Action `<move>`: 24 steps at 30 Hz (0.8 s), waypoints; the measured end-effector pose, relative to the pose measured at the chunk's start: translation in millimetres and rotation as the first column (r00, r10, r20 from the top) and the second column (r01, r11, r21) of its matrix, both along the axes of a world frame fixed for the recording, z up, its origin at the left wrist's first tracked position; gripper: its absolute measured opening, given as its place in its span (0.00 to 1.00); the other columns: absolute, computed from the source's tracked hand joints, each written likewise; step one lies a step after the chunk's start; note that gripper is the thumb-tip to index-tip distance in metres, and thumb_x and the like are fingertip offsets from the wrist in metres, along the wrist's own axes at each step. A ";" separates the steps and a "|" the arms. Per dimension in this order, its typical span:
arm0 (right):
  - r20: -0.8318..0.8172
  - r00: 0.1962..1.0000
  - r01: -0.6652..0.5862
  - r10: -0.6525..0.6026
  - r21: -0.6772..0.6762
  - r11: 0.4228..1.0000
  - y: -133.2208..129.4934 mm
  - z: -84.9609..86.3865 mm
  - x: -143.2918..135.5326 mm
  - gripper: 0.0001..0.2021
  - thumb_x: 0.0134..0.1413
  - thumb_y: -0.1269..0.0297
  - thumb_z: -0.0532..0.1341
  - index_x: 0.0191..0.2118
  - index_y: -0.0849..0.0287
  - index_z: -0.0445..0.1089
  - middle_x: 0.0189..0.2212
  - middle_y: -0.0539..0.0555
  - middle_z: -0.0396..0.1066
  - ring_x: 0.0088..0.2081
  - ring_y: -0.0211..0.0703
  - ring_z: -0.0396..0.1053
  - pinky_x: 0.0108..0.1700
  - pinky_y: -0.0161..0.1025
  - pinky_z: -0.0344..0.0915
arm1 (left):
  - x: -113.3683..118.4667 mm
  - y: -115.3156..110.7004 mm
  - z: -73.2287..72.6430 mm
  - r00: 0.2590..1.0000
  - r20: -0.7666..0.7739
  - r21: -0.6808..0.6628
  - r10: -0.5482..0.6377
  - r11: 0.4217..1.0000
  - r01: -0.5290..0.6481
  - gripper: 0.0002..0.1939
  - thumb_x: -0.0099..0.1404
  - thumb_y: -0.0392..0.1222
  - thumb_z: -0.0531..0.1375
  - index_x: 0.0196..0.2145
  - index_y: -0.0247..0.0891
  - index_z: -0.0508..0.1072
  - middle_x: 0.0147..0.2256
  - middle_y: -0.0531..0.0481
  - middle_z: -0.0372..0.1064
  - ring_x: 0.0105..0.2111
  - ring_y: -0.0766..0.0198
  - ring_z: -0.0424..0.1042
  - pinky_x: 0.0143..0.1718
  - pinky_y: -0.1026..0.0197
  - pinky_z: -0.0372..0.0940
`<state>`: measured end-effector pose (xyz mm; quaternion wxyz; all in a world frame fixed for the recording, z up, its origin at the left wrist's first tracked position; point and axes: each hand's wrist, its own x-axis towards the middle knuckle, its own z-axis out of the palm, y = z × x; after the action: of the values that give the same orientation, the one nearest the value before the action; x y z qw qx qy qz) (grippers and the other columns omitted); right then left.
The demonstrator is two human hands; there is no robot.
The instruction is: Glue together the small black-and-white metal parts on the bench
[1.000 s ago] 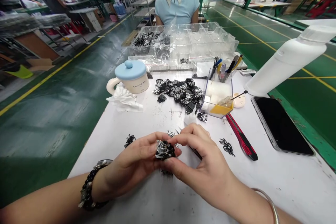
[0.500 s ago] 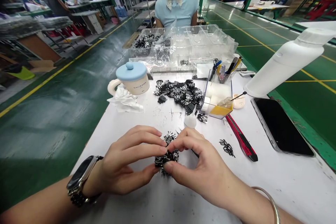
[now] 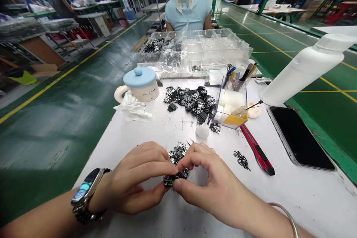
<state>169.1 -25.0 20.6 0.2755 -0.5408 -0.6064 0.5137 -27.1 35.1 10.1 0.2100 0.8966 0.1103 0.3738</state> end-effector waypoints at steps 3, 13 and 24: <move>-0.004 1.000 -0.009 0.009 -0.017 1.000 0.0 0.5 -0.5 0.02 0.52 0.61 0.62 0.33 0.51 0.69 0.33 0.48 0.61 0.39 0.40 0.59 0.43 0.41 0.53 | 0.6 0.0 -0.5 1.000 0.015 0.012 -0.013 1.000 0.012 0.12 0.56 0.29 0.57 0.39 0.33 0.70 0.27 0.47 0.72 0.27 0.63 0.70 0.30 0.58 0.70; 0.089 0.995 -0.071 0.052 0.219 0.973 -4.3 -8.8 0.1 0.05 0.61 0.56 0.57 0.39 0.48 0.67 0.35 0.49 0.62 0.42 0.41 0.59 0.43 0.42 0.54 | 1.3 -4.7 -0.5 0.997 0.070 -0.134 0.029 0.991 -0.020 0.13 0.52 0.28 0.59 0.37 0.33 0.70 0.25 0.48 0.71 0.25 0.65 0.69 0.28 0.61 0.67; 0.215 0.976 -0.118 0.025 0.433 0.893 -6.1 -7.1 -1.1 0.07 0.58 0.65 0.58 0.42 0.50 0.65 0.34 0.51 0.64 0.39 0.44 0.61 0.41 0.43 0.57 | 5.3 -12.2 0.9 0.989 0.048 -0.100 0.138 0.986 -0.132 0.10 0.53 0.29 0.57 0.35 0.35 0.68 0.24 0.51 0.69 0.24 0.66 0.67 0.25 0.63 0.65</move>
<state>168.0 -31.1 13.5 0.3086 -0.4908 -0.7520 0.3136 -21.7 22.9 11.0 0.2301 0.8653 0.1829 0.4061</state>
